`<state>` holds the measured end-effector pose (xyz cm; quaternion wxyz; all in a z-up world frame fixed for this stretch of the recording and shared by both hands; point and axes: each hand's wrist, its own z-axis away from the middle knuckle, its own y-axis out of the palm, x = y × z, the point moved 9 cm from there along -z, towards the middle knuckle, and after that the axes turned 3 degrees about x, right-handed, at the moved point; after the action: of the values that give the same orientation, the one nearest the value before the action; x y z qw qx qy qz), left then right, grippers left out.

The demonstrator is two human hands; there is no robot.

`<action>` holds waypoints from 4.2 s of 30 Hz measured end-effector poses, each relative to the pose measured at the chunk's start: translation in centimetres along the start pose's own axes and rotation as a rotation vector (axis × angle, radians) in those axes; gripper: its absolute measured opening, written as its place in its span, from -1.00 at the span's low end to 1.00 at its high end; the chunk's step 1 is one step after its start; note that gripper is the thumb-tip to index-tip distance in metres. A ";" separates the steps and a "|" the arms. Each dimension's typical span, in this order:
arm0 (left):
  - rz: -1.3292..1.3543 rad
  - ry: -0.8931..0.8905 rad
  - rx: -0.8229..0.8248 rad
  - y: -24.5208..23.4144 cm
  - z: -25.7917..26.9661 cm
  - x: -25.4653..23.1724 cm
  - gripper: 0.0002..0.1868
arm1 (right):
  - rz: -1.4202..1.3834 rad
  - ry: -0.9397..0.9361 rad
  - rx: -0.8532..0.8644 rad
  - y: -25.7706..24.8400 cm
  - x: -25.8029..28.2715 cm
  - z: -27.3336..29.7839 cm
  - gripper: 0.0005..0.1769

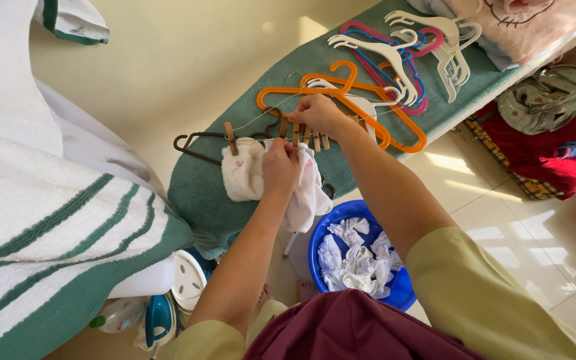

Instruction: The person hangs a white tank top and a pink baby shirt on hangers and places them on a drying rack. They then use a circular hanger with wooden clothespins to hang several pairs of white socks from a blue basin.

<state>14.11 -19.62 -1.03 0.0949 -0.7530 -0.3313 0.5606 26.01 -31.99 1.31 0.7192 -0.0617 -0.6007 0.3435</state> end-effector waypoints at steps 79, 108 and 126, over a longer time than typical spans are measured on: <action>0.099 0.599 0.282 1.9 8.4 -13.6 -0.56 | 0.482 -0.514 -0.769 -3.6 -1.5 22.0 -0.56; -0.032 0.658 0.775 33.4 27.8 5.7 -0.35 | 0.425 0.061 -0.892 5.1 -41.6 28.9 -0.43; -0.528 0.089 1.446 55.1 46.4 41.8 -0.49 | 0.327 0.286 -0.821 22.3 -73.3 25.9 -0.47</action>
<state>-0.02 -46.91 -78.42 0.7070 -0.4216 -0.0471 0.5659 -9.90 -65.19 -63.11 0.6471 -0.4820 -0.5643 0.1744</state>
